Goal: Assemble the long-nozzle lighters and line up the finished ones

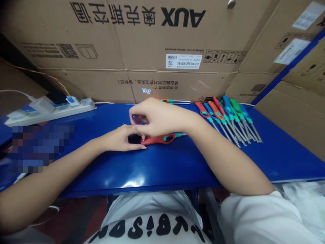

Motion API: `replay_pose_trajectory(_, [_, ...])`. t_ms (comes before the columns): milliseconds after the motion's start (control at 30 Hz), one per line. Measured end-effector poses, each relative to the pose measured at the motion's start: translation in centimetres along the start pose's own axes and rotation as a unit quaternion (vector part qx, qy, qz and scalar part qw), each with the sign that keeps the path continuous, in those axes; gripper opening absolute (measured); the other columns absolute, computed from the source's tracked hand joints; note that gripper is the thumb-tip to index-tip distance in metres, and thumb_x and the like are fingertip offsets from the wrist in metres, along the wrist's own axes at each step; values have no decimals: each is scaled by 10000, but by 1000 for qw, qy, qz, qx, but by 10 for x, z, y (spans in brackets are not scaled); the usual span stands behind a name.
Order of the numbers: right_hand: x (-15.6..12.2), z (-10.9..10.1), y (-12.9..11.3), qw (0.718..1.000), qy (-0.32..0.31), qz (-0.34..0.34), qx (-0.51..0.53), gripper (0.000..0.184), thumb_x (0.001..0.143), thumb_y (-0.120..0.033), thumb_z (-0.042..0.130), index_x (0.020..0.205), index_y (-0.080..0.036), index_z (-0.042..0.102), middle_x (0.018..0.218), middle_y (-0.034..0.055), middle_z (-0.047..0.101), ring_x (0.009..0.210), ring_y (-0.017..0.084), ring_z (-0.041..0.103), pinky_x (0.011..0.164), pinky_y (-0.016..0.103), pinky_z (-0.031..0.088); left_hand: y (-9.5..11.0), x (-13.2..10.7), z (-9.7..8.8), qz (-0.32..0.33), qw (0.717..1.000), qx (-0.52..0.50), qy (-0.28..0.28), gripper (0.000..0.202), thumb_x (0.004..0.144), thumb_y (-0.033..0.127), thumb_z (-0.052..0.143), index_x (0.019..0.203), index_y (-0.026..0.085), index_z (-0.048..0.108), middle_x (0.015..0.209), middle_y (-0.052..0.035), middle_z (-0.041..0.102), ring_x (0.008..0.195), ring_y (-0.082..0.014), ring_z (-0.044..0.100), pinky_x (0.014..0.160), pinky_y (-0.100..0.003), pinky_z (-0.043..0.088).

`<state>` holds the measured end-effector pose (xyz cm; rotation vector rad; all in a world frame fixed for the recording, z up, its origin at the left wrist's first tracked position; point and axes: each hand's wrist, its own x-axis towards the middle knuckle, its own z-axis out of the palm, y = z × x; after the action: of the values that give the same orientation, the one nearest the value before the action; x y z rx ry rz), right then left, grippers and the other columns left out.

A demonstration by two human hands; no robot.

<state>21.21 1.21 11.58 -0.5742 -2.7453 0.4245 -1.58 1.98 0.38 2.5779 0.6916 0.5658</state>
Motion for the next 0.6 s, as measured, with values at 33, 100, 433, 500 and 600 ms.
replay_pose_trajectory(33, [-2,-5,4,1000,24,11,-4,171,931,-286,640,807,-176,598,697,-27,570,636,110,467,630,252,338,1,1,-1,0,1000,-5,-1,240,914,418,711,960,182,696,963,-54,752,865,-193,709,820,-303,547])
replay_pose_trajectory(100, [-9,-12,13,996,76,43,-31,313,977,-393,593,745,-191,533,659,-33,504,622,114,420,630,268,332,3,2,-1,3,1000,-4,0,162,952,336,647,953,179,685,969,-59,751,861,-182,705,806,-291,531])
replay_pose_trajectory(433, [-59,35,70,969,-122,217,-4,136,969,-312,482,925,-204,552,809,21,617,673,156,510,662,286,384,7,4,-1,28,991,128,-24,127,1003,231,503,964,189,617,937,-56,688,839,-185,641,763,-289,477])
replay_pose_trajectory(500, [-63,37,70,958,-155,241,17,176,915,-313,567,1057,-212,586,802,-4,632,644,146,513,622,272,365,9,4,1,25,985,164,-35,150,1022,246,476,976,196,609,955,-57,679,833,-190,633,741,-295,467])
replay_pose_trajectory(600, [-62,37,66,953,-175,245,17,192,854,-304,625,1023,-211,623,784,-17,611,631,132,497,603,263,350,11,5,3,21,977,206,-39,243,1063,302,415,935,197,593,921,-53,667,790,-187,617,711,-301,452])
